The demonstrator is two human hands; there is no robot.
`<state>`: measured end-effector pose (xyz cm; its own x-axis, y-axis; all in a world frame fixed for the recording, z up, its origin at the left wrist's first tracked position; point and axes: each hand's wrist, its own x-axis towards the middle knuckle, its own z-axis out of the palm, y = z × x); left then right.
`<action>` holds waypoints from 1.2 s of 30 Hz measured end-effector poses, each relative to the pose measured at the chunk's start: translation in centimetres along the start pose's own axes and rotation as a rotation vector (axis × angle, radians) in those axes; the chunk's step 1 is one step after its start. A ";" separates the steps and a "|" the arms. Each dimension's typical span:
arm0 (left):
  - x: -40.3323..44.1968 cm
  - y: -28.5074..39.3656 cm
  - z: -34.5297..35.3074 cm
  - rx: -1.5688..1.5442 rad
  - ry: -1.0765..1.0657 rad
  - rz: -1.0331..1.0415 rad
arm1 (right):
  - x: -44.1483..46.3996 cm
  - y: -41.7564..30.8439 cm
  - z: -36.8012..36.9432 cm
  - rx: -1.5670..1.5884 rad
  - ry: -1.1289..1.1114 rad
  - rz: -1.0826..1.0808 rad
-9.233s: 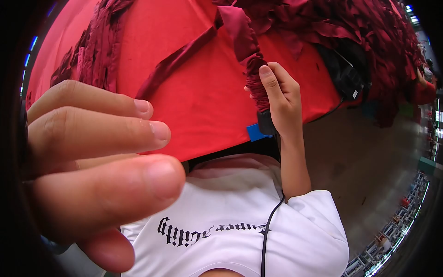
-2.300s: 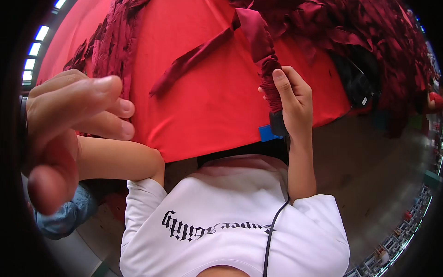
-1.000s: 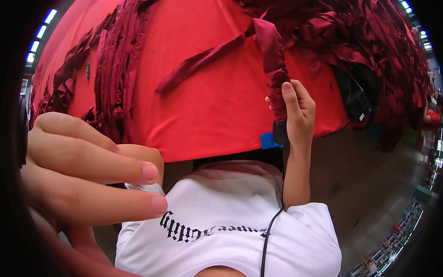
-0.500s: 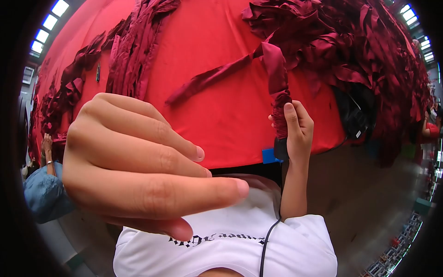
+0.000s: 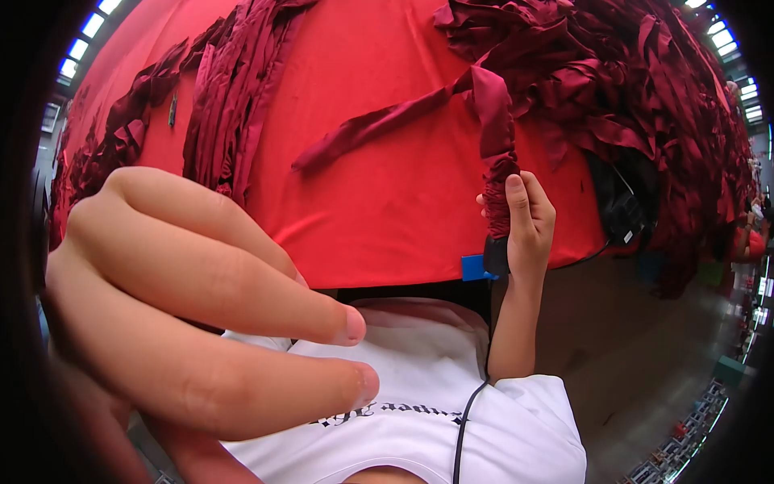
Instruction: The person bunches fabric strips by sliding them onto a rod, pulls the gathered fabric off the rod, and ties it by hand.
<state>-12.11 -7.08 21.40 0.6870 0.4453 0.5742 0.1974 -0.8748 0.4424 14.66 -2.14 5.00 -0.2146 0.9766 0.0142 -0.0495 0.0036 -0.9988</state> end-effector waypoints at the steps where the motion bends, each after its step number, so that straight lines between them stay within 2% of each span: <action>1: -0.1 0.0 0.1 -0.003 -0.003 -0.005 | 0.0 0.2 -0.2 0.018 0.010 0.013; 11: 0.2 -0.2 -0.1 -0.021 -0.067 -0.033 | 0.0 0.0 0.3 0.048 -0.016 -0.012; 13: 0.4 -0.1 0.0 -0.031 -0.078 -0.041 | -0.3 -0.8 1.0 -0.007 0.083 0.018; 16: 0.6 0.0 0.2 -0.045 -0.095 -0.052 | -0.1 -0.1 0.2 0.050 0.001 0.004; 25: 0.5 0.3 0.6 -0.059 -0.142 -0.104 | 0.1 0.1 0.1 0.002 0.008 -0.003; 26: 0.8 0.8 0.2 -0.058 -0.146 -0.113 | 0.1 0.0 0.0 -0.019 -0.017 -0.063; 27: -0.1 -0.8 1.5 -0.067 -0.074 -0.111 | 0.0 0.4 0.3 -0.076 0.059 -0.026; 28: 0.9 -1.9 1.9 -0.152 -0.084 -0.219 | -0.1 -0.1 0.1 -0.082 0.043 0.016; 29: 1.6 -2.8 1.1 -0.053 -0.251 -0.374 | 0.1 0.6 0.6 0.065 0.059 -0.083; 31: 1.5 -6.4 3.4 -0.030 -0.203 -0.540 | 0.0 0.1 0.3 0.025 0.028 0.014; 33: 2.3 -8.6 4.0 -0.201 -0.350 -0.762 | 0.1 0.1 0.3 0.005 0.017 0.001; 36: 2.6 -10.5 6.0 -0.331 -0.366 -0.818 | 0.0 0.1 0.2 -0.008 0.004 -0.003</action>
<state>-8.21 2.06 14.10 0.6112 0.7587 -0.2253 0.5442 -0.1961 0.8157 14.41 -2.15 4.88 -0.2108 0.9774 0.0167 -0.0420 0.0080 -0.9991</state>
